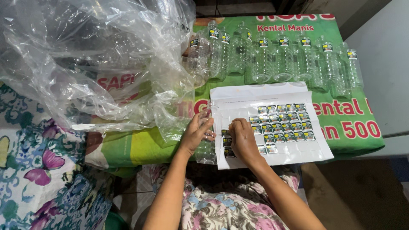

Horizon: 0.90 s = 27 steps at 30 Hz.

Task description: The person repeatedly takes clear plastic bottles from a large bag, applies a printed label to each bottle, and places the labeled bottles on a table. The process is continuous and repetitive throughout the clip.

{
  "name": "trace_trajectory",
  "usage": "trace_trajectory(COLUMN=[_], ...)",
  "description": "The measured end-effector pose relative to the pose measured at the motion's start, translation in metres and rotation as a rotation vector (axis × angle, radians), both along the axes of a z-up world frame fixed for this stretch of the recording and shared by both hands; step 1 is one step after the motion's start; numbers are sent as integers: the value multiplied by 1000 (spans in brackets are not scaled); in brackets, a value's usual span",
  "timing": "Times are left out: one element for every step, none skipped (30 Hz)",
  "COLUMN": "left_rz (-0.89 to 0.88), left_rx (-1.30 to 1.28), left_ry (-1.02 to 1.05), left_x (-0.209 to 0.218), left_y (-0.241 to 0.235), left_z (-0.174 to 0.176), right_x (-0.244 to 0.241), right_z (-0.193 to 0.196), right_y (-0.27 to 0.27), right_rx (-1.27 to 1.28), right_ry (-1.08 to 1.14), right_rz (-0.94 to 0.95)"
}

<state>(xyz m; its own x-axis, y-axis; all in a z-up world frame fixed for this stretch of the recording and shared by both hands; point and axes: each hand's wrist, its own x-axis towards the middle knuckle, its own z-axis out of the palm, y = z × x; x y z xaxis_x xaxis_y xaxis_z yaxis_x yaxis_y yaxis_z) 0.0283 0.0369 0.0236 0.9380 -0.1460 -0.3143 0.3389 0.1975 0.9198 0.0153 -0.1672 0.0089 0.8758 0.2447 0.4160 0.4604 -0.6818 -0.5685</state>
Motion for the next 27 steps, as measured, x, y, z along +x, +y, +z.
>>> trace_trajectory(left_rz=[1, 1, 2, 3, 3, 3, 3, 16, 29, 42, 62, 80, 97, 102, 106, 111, 91, 71, 51, 47, 42, 38, 33, 29, 25, 26, 27], left_rx=[4, 3, 2, 1, -14, -28, -41, -34, -27, -19, -53, -86, -120, -125, -129, -136, -130, -123, -116, -125, -133, -141, -145, -149, -153, -169, -184], left_ry=[2, -3, -7, -13, -18, -25, -31, -41, -50, -60, -126, -188, -251, -272, -294, -316, -319, -325, -331, -326, -321, -314, -321, -328, -335, -324, -313], left_x=[0, 0, 1, 0, -1, -1, -2, -3, -5, -7, -9, -13, -16, -19, -23, -26, -30, -34, -38, -42, -46, -49, -52, -54, -55, -56, -57], left_y=[0, 0, 0, 0, 0, 0, 0, 0, 0, -1, -2, -4, -5, -6, -7, -8, -9, -10, -11, -13, -15, -17, -18, -19, -20, -20, -20], left_z=[0, 1, 0, -1, -2, -3, -5, -6, -7, -7, -8, -9, -9, -8, -7, -5, -3, 1, 4, 8, 11, 14, 16, 18, 20, 21, 23], right_x=[1, 3, 5, 7, 8, 8, 8, 9, 8, 7, 5, 1, -3, -7, -12, -17, -20, -23, -27, -30, -33, -36, -38, -39, -41, -41, -41], right_z=[-2, -3, -3, -3, -1, 1, 6, 11, 17, 25, 32, 40, 47, 54, 61, 68, 74, 80, 85, 89, 93, 95, 97, 98, 98, 99, 100], right_y=[-1, -2, -4, -6, -9, -12, -15, -18, -20, -23, -25, -27, -29, -31, -32, -34, -34, -34, -33, -33, -33, -33, -34, -34, -34, -35, -35], right_rx=[21, 42, 130, 219, 307, 381, 455, 530, 624, 718, 812, 891, 970, 1048, 1061, 1072, 1083, 1092, 1101, 1110, 1116, 1122, 1128, 1123, 1117, 1111, 1081], right_ry=[62, 125, 189, 253, 316, 391, 467, 541, 566, 590, 614, 609, 604, 599, 613, 628, 642, 651, 660, 668, 664, 661, 658, 673, 688, 702, 713], right_rz=[-6, -11, -33, -54, -75, -115, -155, -192, -168, -142, -116, -64, -13, 36, 60, 83, 106, 108, 110, 113, 128, 141, 155, 149, 144, 139, 134])
